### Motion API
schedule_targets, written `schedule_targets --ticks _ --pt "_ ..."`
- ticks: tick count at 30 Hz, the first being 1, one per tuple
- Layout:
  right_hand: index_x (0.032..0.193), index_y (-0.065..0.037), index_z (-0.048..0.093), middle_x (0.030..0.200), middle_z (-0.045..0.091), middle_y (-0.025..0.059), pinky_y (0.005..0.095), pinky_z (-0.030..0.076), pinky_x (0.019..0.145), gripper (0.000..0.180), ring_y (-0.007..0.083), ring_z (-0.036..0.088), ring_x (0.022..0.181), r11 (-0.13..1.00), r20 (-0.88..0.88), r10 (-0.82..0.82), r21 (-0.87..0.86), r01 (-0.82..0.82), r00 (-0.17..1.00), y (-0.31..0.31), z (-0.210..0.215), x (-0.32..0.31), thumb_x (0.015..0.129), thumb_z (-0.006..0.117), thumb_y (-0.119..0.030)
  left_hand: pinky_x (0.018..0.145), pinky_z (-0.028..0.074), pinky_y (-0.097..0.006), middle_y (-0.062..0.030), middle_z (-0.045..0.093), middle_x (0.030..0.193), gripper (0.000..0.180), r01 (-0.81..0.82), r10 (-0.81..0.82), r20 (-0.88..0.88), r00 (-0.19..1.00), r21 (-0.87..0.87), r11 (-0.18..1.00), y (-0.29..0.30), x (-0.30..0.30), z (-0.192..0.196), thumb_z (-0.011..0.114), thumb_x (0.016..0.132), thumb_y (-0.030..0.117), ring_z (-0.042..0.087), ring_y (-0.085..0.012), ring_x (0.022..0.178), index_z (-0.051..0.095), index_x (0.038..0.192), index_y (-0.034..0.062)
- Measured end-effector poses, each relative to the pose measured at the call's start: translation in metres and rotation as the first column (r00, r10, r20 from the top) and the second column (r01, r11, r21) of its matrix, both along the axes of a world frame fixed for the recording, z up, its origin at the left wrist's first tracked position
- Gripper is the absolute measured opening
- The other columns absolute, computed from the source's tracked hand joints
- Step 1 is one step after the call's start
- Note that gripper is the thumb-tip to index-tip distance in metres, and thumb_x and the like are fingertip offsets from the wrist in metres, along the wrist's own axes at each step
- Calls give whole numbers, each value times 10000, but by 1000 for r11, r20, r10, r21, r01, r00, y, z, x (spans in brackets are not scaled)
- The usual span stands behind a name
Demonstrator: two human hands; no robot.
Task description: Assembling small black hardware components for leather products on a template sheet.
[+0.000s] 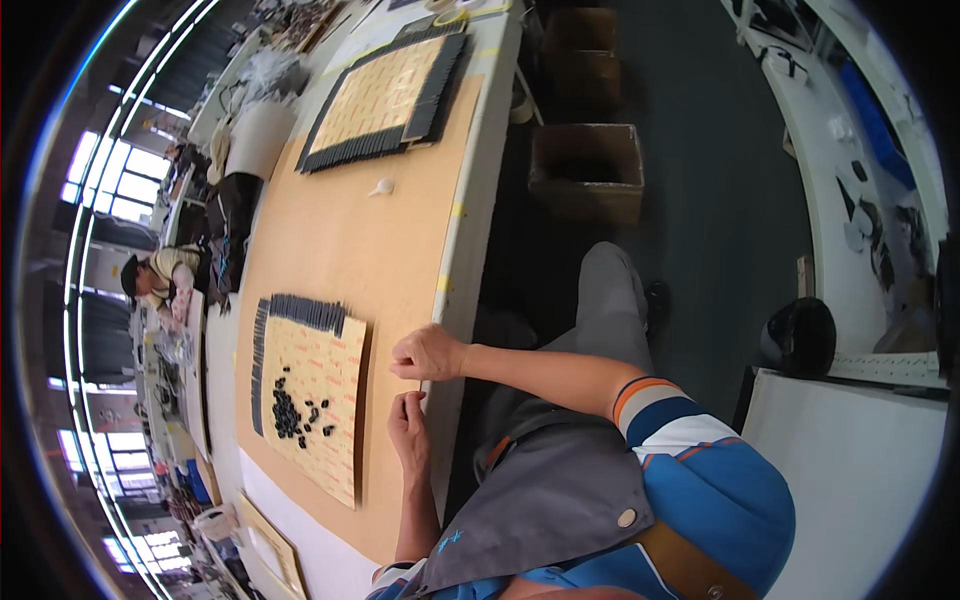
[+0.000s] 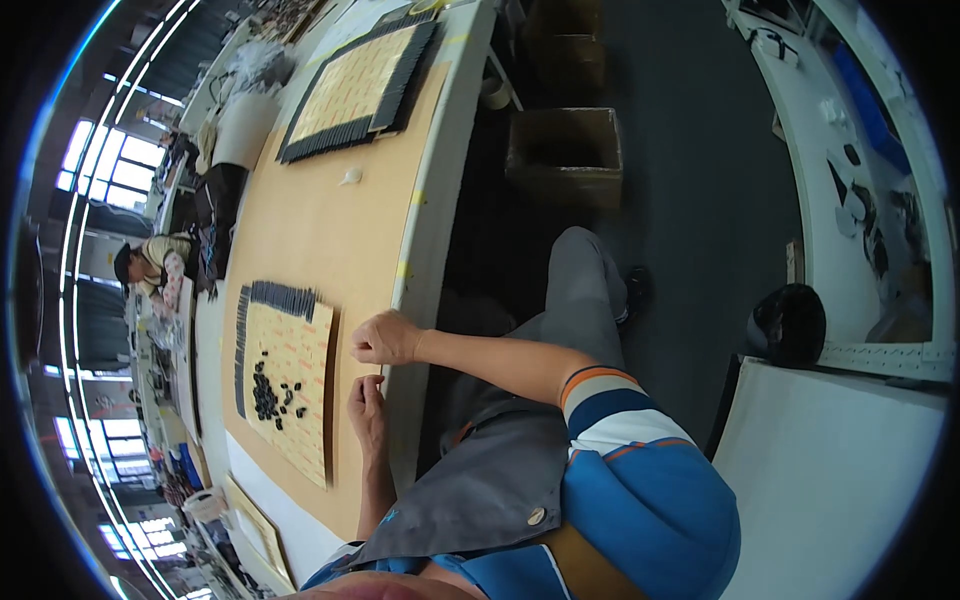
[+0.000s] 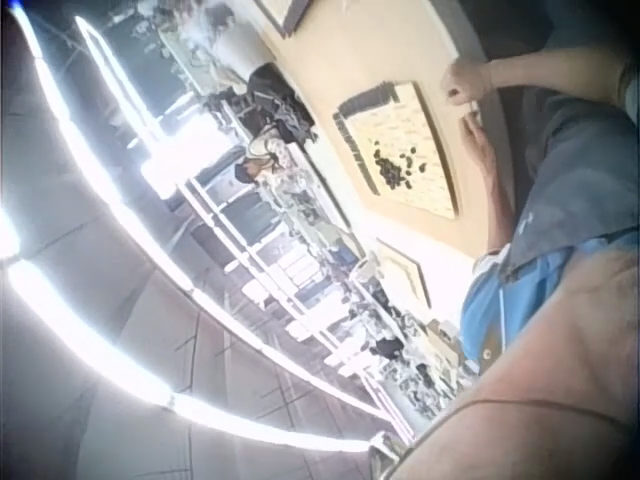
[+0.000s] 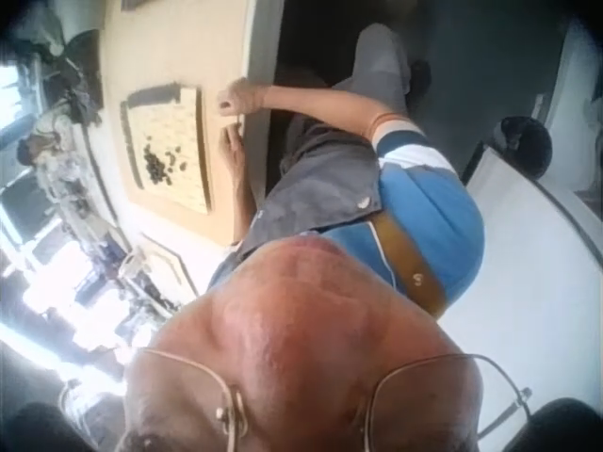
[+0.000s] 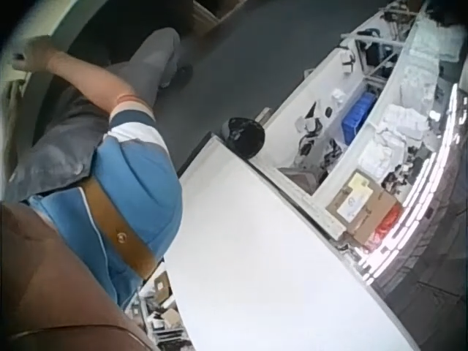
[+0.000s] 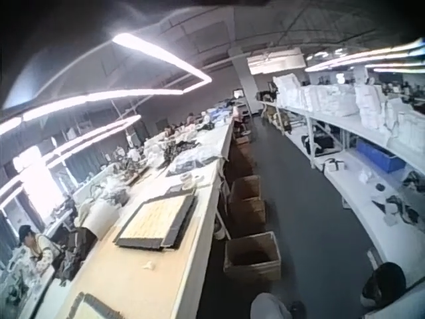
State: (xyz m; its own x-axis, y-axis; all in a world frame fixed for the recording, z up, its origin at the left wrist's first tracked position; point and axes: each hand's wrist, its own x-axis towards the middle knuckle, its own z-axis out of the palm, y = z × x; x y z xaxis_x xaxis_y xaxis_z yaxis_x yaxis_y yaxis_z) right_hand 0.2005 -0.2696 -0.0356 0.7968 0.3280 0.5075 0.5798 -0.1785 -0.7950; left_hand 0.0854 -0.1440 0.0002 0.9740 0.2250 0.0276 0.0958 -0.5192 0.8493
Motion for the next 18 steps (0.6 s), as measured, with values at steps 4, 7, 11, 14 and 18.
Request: schedule_targets --ticks 4,7,11,14,18 --pt "612 1 521 591 523 189 413 413 521 343 353 536 549 983 -348 -35 159 96 937 -105 -17 9 808 583 -273 482 373 -293 -54 494 574 273 346 -302 -179 936 326 880 -50 84 11 615 889 250 449 -119 513 574 817 -10" --pt "599 -14 528 568 525 172 400 395 486 348 311 534 497 864 -484 -468 -76 497 739 -216 -106 1 821 601 -274 499 397 -315 -99 513 562 316 443 -326 -318 890 437 783 -80 143 22 691 819 254 460 -169 501 548 755 -20" --pt "566 -49 473 551 514 111 389 405 469 309 292 519 489 686 -323 -717 -486 542 618 -300 -187 -48 793 619 -200 483 384 -335 -124 483 526 359 540 -308 -479 822 480 692 -88 199 29 689 811 264 457 -174 492 511 696 -26" --pt "557 -73 441 559 511 74 378 418 462 288 258 526 488 632 -269 -761 -513 581 590 -299 -182 -41 760 623 -166 484 412 -405 -170 533 550 344 559 -298 -485 823 589 584 -100 197 29 640 859 249 544 -345 497 493 678 -5" --pt "554 -82 417 557 504 58 369 425 460 287 241 535 491 640 -317 -755 -544 542 574 -315 -180 -10 741 622 -156 474 421 -413 -167 555 573 279 556 -236 -528 816 602 573 -114 197 35 610 882 187 569 -367 534 468 705 24"
